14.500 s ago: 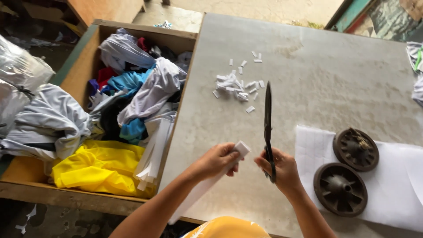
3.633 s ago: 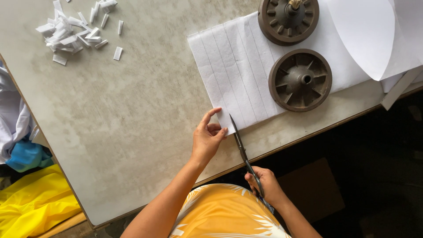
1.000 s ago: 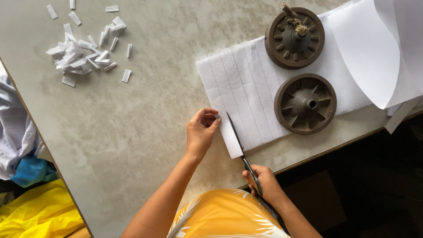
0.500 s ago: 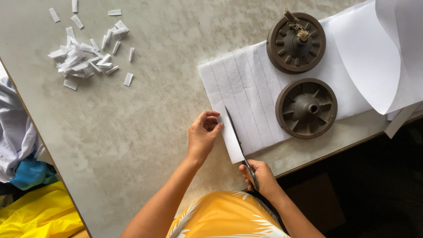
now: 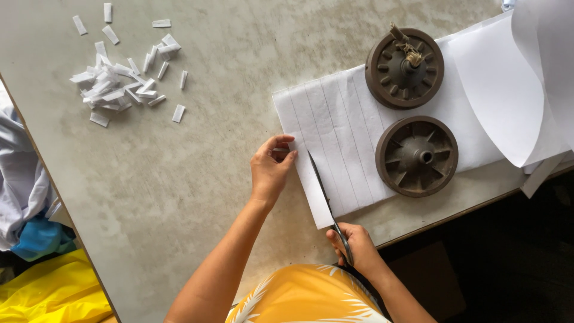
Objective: Cutting small strips of white material from a larger sheet using scissors on a workbench.
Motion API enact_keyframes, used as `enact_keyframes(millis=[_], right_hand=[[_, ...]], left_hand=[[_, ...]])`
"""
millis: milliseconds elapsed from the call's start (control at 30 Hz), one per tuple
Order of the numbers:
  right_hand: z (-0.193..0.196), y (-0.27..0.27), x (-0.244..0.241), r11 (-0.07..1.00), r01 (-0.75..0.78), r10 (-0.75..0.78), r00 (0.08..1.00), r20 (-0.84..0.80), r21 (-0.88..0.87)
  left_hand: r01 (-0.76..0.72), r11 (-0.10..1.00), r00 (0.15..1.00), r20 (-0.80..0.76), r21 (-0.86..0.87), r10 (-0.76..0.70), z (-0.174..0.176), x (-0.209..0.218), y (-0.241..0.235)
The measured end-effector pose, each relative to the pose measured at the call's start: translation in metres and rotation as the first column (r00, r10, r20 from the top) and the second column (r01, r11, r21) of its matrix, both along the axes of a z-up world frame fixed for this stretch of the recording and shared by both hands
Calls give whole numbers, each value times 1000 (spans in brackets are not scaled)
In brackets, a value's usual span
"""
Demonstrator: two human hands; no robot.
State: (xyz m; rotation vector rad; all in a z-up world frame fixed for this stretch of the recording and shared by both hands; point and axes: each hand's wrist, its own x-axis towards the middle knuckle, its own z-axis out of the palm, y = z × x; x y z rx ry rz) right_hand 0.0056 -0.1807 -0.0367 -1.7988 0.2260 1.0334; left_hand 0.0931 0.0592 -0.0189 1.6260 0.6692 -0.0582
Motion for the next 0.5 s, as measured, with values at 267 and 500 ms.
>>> enact_keyframes(millis=[267, 500], right_hand=[[4, 6, 8, 1000, 7, -7, 1000, -25, -12], [-3, 11, 13, 999, -25, 25, 1000, -2, -46]], left_hand=[[1, 1000, 1000, -10, -14, -1, -6, 2, 2], [-11, 998, 1000, -14, -61, 10, -6, 2, 3]])
